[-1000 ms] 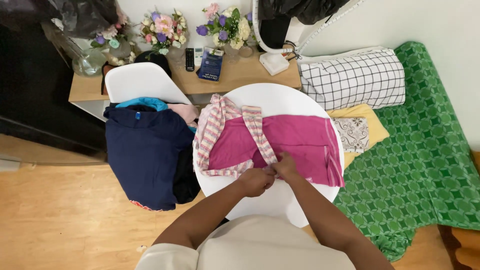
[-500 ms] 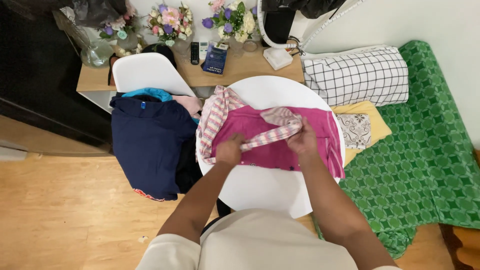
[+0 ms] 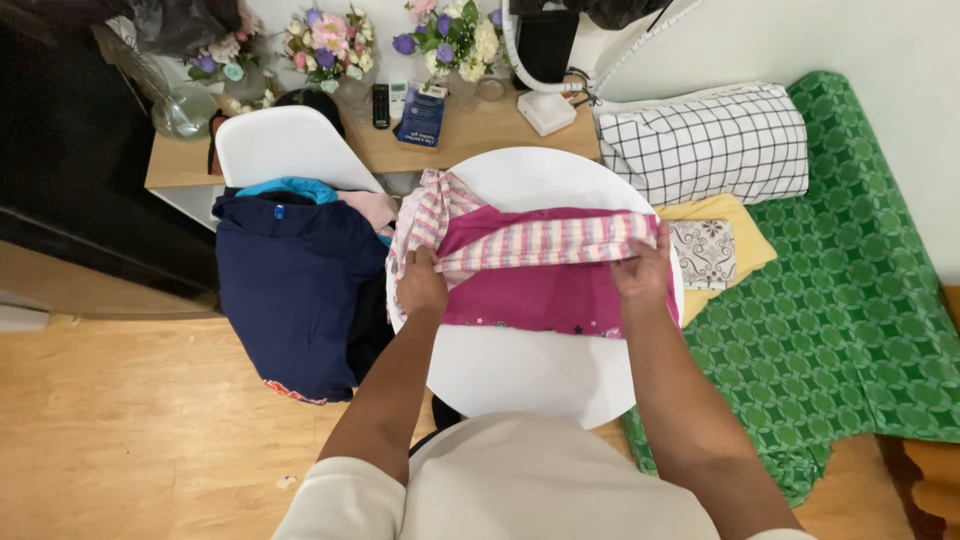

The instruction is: The person folds a pink patterned shirt on a white round table, smoothing the fabric and folding the sleeves and body into a compact rectangle. They then pick up a dark blue shirt from a nearby chair and fold it on the same table using a similar method.

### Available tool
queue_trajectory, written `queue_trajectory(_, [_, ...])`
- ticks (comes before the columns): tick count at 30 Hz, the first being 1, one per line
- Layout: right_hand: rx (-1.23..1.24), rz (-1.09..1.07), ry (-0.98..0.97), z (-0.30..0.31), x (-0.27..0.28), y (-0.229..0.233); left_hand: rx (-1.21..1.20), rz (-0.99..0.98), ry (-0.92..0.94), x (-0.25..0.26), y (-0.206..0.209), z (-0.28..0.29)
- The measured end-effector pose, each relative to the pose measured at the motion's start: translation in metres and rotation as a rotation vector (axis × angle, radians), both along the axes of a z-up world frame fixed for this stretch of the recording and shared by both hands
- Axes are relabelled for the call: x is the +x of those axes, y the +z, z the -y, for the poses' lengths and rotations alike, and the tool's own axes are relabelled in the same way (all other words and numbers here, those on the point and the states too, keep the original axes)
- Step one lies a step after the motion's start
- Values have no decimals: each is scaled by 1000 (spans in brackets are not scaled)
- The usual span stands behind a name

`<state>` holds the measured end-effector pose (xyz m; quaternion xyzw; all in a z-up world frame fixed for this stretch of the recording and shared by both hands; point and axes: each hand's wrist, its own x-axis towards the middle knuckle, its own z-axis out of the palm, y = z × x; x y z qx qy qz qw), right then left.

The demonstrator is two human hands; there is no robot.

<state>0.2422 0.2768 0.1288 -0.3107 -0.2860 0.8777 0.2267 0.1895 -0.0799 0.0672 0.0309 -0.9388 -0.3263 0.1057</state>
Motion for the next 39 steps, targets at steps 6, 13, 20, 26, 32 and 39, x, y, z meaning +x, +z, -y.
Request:
queue_trajectory(6, [-114,92,-195,-38,15,-45,-14,127,43,-5,-10,11])
queue_trajectory(13, [-54,294,-106,-98,19,-156,-8,329,83,-8,-6,9])
queue_trajectory(20, [-102,-48,-88,-128,67,-159,114,313,95,-13,-5,8])
queue_trajectory(26, [-125,287,-201,-94,82,-169,79,316,13,-11,-27,15])
queue_trajectory(32, [-72,613,-188,-53,77,-133,-93,415,-81,-3,-11,20])
queue_trajectory(39, [-216,697,94,-51,61,-164,-84,346,-130,-4,-13,24])
